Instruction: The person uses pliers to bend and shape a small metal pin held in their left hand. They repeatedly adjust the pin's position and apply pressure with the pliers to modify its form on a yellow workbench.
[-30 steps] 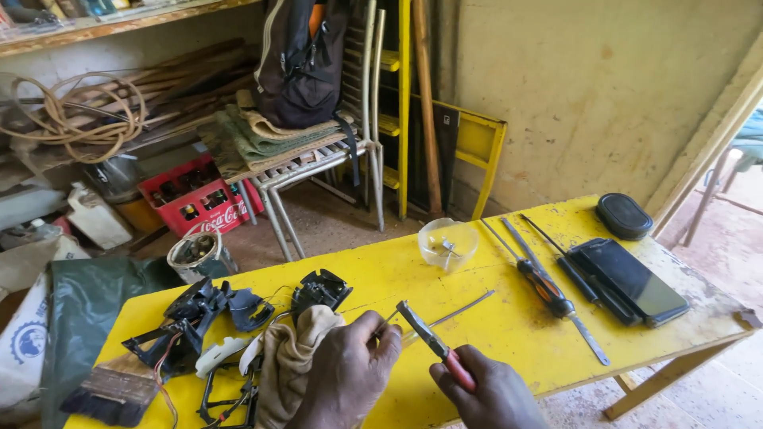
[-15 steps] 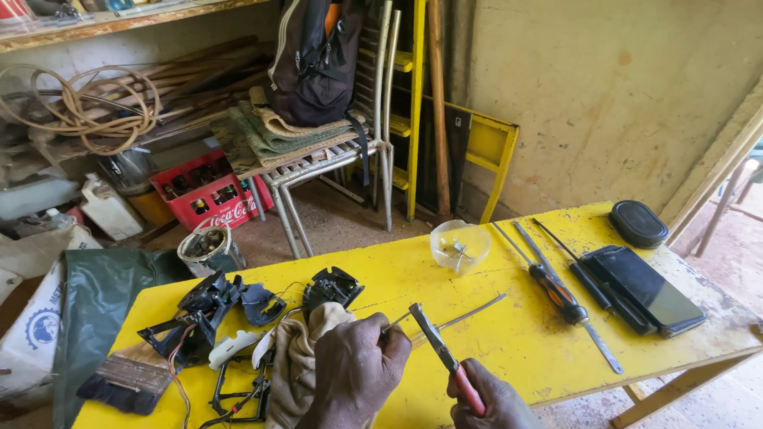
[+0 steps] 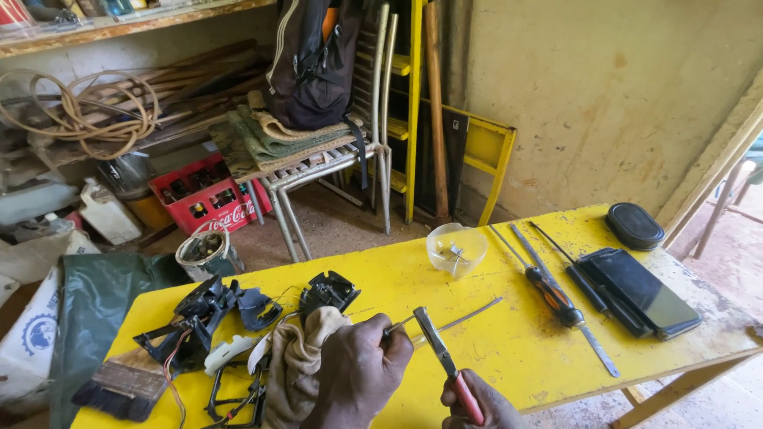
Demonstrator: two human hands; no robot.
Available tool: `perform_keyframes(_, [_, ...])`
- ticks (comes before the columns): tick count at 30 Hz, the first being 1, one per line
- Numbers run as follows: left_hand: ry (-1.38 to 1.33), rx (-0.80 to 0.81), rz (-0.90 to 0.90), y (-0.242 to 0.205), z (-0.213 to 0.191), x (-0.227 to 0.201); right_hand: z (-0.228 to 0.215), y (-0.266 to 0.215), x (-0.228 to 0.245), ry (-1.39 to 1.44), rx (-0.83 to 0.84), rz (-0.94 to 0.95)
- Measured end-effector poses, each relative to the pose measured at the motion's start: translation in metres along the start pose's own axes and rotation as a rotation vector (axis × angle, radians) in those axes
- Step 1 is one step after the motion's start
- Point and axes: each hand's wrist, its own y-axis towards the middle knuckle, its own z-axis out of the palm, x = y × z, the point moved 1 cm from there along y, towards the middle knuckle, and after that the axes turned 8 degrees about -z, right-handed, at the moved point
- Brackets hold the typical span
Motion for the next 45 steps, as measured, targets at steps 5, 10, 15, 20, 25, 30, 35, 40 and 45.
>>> perform_keyframes(5, [0.17,0.183,-0.047,0.004,0.002,-0.011,0.031,-0.027,0.041,-1.346,-0.219,-0.132])
perform_keyframes(10, [0.333,0.04,0.0,0.001,0.01,-0.011,0.023,-0.02,0.043,-1.218,-0.069,-0.181])
perform_keyframes(15, [0.311,0.106,-0.02,0.0,0.008,-0.012,0.027,-0.015,0.032,-0.495,-0.024,-0.115])
perform_keyframes(20, [0.291,0.222,-0.132,0.003,0.007,-0.016,0.058,-0.044,0.059,-1.662,-0.186,-0.115])
perform_keyframes(25, [0.247,0.495,-0.267,0.007,-0.004,-0.007,0.038,-0.023,0.06,-1.742,-0.14,-0.162])
perform_keyframes(30, [0.202,0.645,-0.322,0.007,-0.026,-0.019,0.049,-0.027,0.056,-1.65,-0.127,-0.179])
perform_keyframes(35, [0.157,0.615,-0.287,-0.002,-0.021,-0.01,0.034,-0.017,0.045,-1.691,-0.135,-0.456])
perform_keyframes(40, [0.148,0.58,-0.346,-0.005,-0.03,-0.02,0.032,-0.01,0.031,-1.786,-0.225,-0.477])
perform_keyframes(45, [0.189,0.54,-0.288,-0.01,-0.021,-0.013,0.035,-0.015,0.03,-1.809,-0.296,-0.365])
